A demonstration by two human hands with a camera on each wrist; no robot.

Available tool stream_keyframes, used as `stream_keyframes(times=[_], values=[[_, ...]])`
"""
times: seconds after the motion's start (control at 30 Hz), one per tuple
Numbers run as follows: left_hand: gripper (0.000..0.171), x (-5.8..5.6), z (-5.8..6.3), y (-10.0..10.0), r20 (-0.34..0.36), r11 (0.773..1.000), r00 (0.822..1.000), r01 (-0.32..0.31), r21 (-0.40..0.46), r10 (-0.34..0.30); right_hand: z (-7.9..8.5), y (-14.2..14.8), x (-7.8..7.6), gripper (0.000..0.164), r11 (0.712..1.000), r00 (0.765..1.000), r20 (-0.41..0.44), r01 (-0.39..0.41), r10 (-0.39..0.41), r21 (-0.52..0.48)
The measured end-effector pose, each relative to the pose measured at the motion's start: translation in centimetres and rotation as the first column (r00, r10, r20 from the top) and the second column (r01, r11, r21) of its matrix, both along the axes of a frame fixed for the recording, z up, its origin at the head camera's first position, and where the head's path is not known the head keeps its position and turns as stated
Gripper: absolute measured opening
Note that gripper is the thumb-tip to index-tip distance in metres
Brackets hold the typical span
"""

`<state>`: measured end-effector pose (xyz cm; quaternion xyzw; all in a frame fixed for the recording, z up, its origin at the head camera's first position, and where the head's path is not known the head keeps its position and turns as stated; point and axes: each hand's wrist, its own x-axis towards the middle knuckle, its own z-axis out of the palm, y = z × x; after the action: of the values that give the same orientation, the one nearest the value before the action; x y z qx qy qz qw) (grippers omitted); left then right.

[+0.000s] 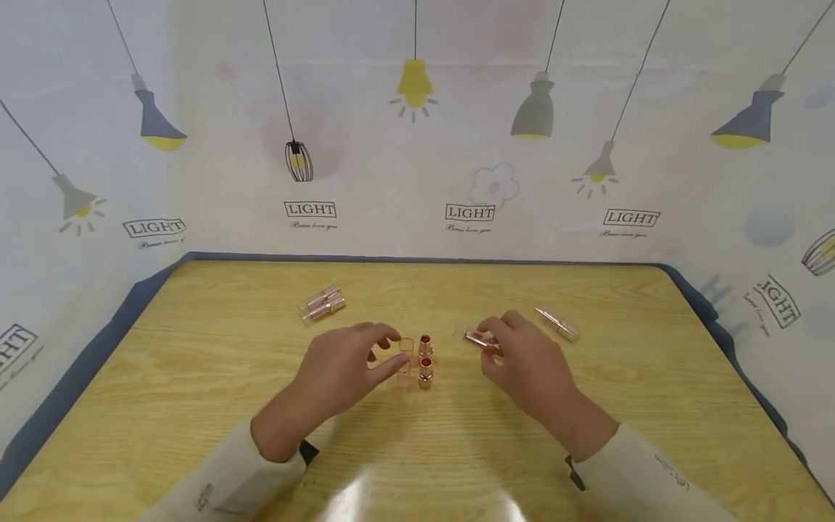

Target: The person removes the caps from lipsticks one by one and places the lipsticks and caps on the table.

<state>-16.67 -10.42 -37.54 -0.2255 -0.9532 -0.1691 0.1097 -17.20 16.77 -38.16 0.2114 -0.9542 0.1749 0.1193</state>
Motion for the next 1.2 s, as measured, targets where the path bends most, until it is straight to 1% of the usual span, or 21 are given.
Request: stream_keyframes(times=[0.1,0.17,0.27,0.37,0.5,0.67,0.8,0.93,1.0,1.1,1.2], values=[[0.039,0.1,0.1,0.3,0.001,1.000,1.000,0.013,0.022,-0.013,0.0,-1.4,0.6,0.033,0.998,0.997,-0.046,-0.058,0.057,-0.026],[0.042,0.1,0.2,0.5,0.022,0.999,1.000,0.017,0.039,-0.018,-0.1,-2.1,1.0,0.034,0.995,0.994,-0.070,-0.091,0.088,-0.041],[0.046,0.1,0.2,0.7,0.059,0.998,0.998,0.024,0.059,-0.028,-0.2,-3.0,1.4,0.035,0.988,0.989,-0.074,-0.134,0.129,-0.072],[0.045,0.2,0.3,0.7,0.073,0.995,0.996,0.042,0.090,-0.049,-0.1,-3.7,1.8,0.035,0.982,0.986,-0.057,-0.159,0.154,-0.100],[0.038,0.4,0.2,0.7,0.056,0.991,0.995,0.075,0.107,-0.081,-0.1,-4.6,2.1,0.036,0.976,0.983,-0.056,-0.180,0.174,-0.122],[0.031,0.5,-0.1,0.6,0.029,0.992,0.995,0.093,0.086,-0.096,-0.2,-5.2,2.3,0.040,0.959,0.973,-0.082,-0.229,0.217,-0.170],[0.030,0.5,-0.1,0.6,0.025,0.994,0.996,0.090,0.069,-0.091,-0.5,-5.2,2.3,0.041,0.949,0.972,-0.077,-0.232,0.221,-0.212],[0.029,0.5,0.0,0.7,0.014,0.994,0.995,0.097,0.054,-0.098,-0.9,-5.0,2.0,0.042,0.942,0.976,-0.045,-0.215,0.211,-0.256],[0.028,0.4,0.0,0.7,-0.005,0.992,0.994,0.108,0.064,-0.108,-1.1,-4.9,1.9,0.042,0.939,0.977,-0.028,-0.210,0.210,-0.272],[0.026,0.4,-0.1,0.7,-0.021,0.991,0.993,0.115,0.066,-0.114,-1.2,-4.9,1.7,0.042,0.938,0.975,-0.007,-0.214,0.221,-0.272],[0.025,0.4,-0.2,0.7,-0.035,0.991,0.992,0.120,0.058,-0.119,-1.2,-4.9,1.7,0.043,0.944,0.973,0.022,-0.215,0.228,-0.251]])
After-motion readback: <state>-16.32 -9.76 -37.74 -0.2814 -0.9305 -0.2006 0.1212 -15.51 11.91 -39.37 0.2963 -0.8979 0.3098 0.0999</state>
